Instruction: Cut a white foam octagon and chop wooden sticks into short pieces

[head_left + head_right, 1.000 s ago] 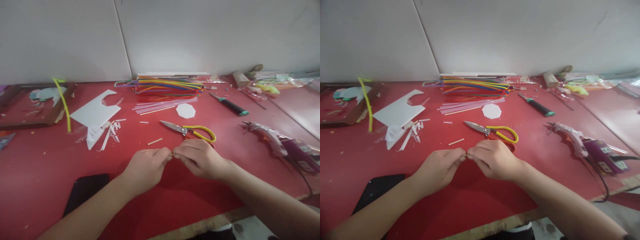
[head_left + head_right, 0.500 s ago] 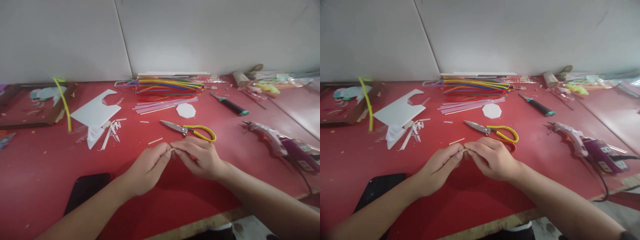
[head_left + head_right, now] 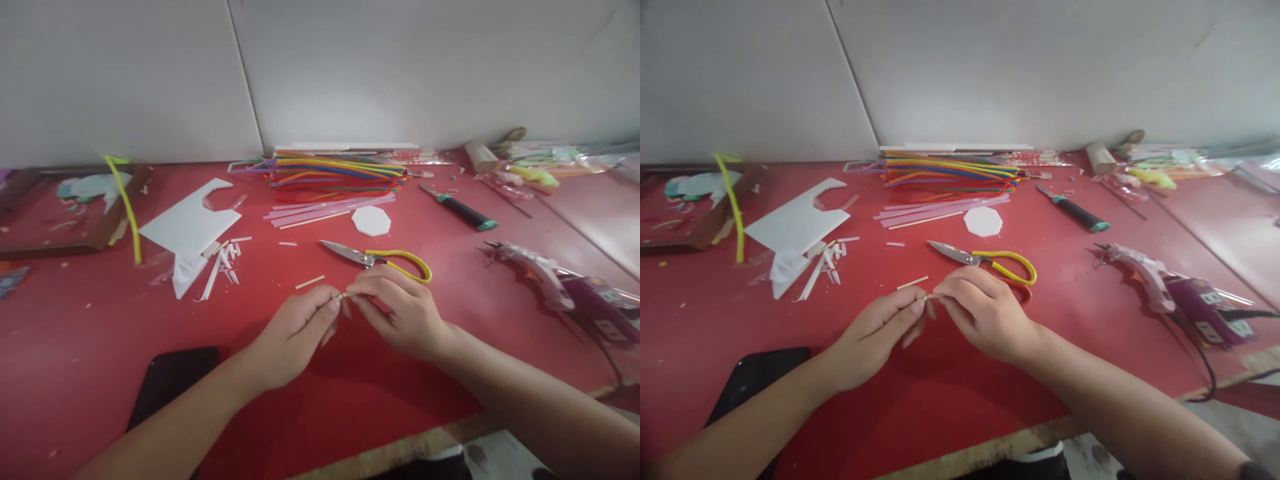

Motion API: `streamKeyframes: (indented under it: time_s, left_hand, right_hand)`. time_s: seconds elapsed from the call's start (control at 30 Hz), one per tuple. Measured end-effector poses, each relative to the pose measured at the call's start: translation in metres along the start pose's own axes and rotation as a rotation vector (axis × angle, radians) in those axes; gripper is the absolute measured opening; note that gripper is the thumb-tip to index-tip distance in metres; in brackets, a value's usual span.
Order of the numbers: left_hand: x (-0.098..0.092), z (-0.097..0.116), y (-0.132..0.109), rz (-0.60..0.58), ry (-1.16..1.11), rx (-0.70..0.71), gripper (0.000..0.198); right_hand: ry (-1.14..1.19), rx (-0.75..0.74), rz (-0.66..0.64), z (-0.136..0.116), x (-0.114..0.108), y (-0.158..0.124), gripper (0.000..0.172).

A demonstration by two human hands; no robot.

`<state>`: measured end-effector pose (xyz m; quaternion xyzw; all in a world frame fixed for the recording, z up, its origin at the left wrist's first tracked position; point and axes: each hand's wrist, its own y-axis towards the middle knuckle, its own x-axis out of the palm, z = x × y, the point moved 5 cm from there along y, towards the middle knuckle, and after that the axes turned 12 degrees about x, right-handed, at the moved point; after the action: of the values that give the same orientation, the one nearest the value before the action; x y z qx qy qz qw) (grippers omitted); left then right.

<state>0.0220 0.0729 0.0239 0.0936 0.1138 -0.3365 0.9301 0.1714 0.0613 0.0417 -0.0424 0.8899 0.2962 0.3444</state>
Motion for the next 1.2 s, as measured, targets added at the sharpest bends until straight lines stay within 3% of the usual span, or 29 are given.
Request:
streamKeyframes:
  time_s: [0.23,0.37,0.5,0.67,0.8,0.93,1.07,1.2]
  left_hand:
    - [0.0,-0.003,-0.001,-0.026,-0.041,0.004,0.037]
    - [-0.002,-0.005,-0.001,0.018,-0.05,0.019,0.035]
    - [-0.008,-0.005,0.0,0.107,0.032,0.076,0.029]
    - [-0.019,-0.009,0.002,0.263,0.175,0.109,0.025]
    - [-0.023,-0.014,0.003,0.344,0.151,0.097,0.02]
    - [-0.025,-0.016,0.002,0.382,0.126,0.084,0.017]
    - [-0.026,-0.013,0.001,0.372,0.241,0.135,0.016]
    - [-0.026,-0.01,-0.001,0.371,0.37,0.168,0.015]
  right_hand:
    - [-0.006,-0.006,0.004,0.0,-0.002,0.001,0.016]
    - [0.019,0.026,-0.018,0.001,0.0,0.0,0.018]
    - [0.04,0.092,0.057,0.004,-0.003,-0.002,0.026]
    - [0.302,0.298,-0.045,0.014,0.0,-0.002,0.026]
    - [0.567,0.429,-0.06,0.019,0.004,-0.001,0.021]
    - [0.561,0.533,-0.092,0.023,0.009,0.002,0.009]
    - [0.305,0.408,-0.055,0.021,0.009,0.007,0.013]
    - [0.263,0.318,-0.074,0.019,0.017,0.007,0.016]
